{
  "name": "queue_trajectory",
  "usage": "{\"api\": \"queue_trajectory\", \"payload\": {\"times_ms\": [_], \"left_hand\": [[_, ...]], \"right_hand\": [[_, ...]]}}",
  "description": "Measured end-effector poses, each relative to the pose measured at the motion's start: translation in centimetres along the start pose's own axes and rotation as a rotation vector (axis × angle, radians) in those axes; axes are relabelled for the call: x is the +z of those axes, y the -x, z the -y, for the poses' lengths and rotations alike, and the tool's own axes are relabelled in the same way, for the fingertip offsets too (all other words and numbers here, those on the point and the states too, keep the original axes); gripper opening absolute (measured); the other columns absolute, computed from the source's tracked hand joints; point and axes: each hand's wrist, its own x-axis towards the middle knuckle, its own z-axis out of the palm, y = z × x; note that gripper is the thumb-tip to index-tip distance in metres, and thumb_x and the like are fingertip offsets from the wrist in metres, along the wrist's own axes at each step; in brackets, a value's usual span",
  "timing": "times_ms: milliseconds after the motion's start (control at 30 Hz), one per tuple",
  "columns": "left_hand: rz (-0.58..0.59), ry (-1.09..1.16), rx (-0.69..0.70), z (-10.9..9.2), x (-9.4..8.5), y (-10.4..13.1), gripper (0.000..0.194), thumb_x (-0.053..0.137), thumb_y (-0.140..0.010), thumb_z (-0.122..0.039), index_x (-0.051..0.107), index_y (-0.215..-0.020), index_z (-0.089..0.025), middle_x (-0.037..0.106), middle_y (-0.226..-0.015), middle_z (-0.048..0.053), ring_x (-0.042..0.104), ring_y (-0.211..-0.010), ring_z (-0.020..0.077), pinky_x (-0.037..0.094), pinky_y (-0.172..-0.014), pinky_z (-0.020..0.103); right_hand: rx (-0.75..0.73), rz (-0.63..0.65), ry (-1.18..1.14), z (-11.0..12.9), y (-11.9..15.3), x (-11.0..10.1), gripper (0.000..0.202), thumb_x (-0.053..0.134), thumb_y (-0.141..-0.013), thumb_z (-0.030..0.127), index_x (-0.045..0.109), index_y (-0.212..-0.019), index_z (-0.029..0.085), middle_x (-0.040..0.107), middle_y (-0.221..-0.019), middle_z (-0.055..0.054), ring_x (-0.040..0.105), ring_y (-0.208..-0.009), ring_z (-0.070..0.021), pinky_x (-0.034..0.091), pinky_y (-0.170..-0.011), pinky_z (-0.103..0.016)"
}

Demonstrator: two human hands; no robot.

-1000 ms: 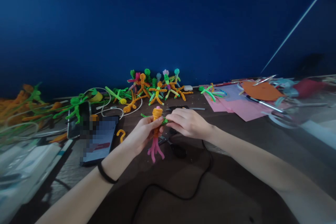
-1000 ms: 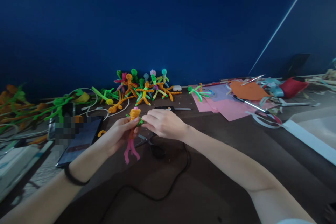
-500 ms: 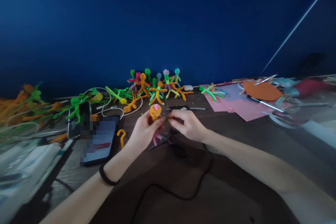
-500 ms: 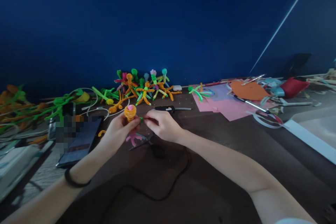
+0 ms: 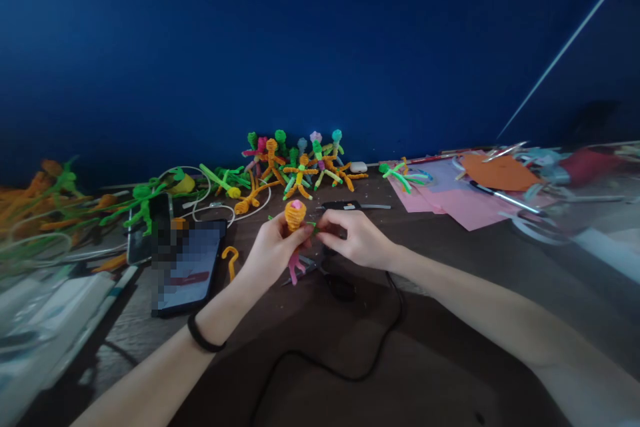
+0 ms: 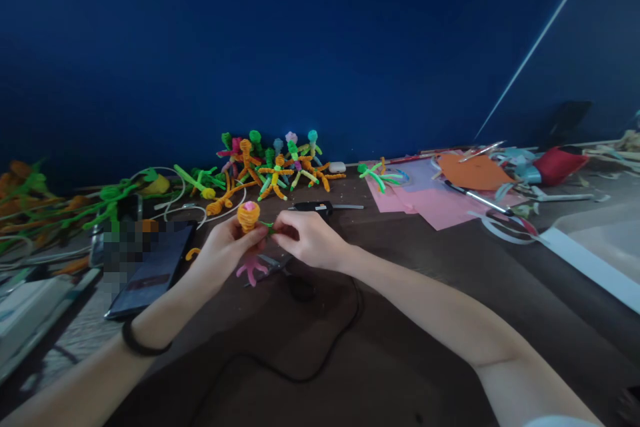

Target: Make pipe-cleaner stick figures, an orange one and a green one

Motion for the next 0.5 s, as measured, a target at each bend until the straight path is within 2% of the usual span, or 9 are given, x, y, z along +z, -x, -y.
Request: {"api": "queue_trajectory", "payload": {"times_ms": [100,300,500], "left_hand": [[0.001,0.048,-0.029,-0.01,0.11,0.0,0.02,0.064,-0.065,-0.031,0.053,-0.068,-0.015,0.053,-0.051,-0.003,0.047,-0.044,0.0091,0.037,-0.04,0.019],[0.003,0.08,-0.042,0.08,0.22,-0.05,0.018,0.064,-0.065,-0.029,0.053,-0.067,-0.015,0.054,-0.05,-0.003,0.048,-0.046,0.0088,0.038,-0.045,0.02],[0.018,0.059,-0.026,0.23,0.25,-0.06,0.019,0.064,-0.065,-0.03,0.053,-0.068,-0.015,0.054,-0.051,-0.003,0.048,-0.046,0.0088,0.038,-0.046,0.02]], "right_hand": [[-0.078,-0.015,0.098,-0.2,0.01,-0.01,0.006,0.051,-0.077,0.018,0.052,-0.073,0.014,0.052,-0.063,0.001,0.048,-0.057,-0.0089,0.037,-0.056,-0.02],[-0.22,-0.005,0.208,-0.75,0.03,-0.01,0.01,0.045,-0.082,0.018,0.054,-0.078,0.014,0.057,-0.072,-0.004,0.052,-0.067,-0.0117,0.04,-0.063,-0.022],[-0.272,-0.029,0.219,-0.81,0.08,0.06,0.012,0.044,-0.083,0.016,0.054,-0.077,0.013,0.057,-0.069,-0.004,0.052,-0.064,-0.0113,0.04,-0.061,-0.021]]}}
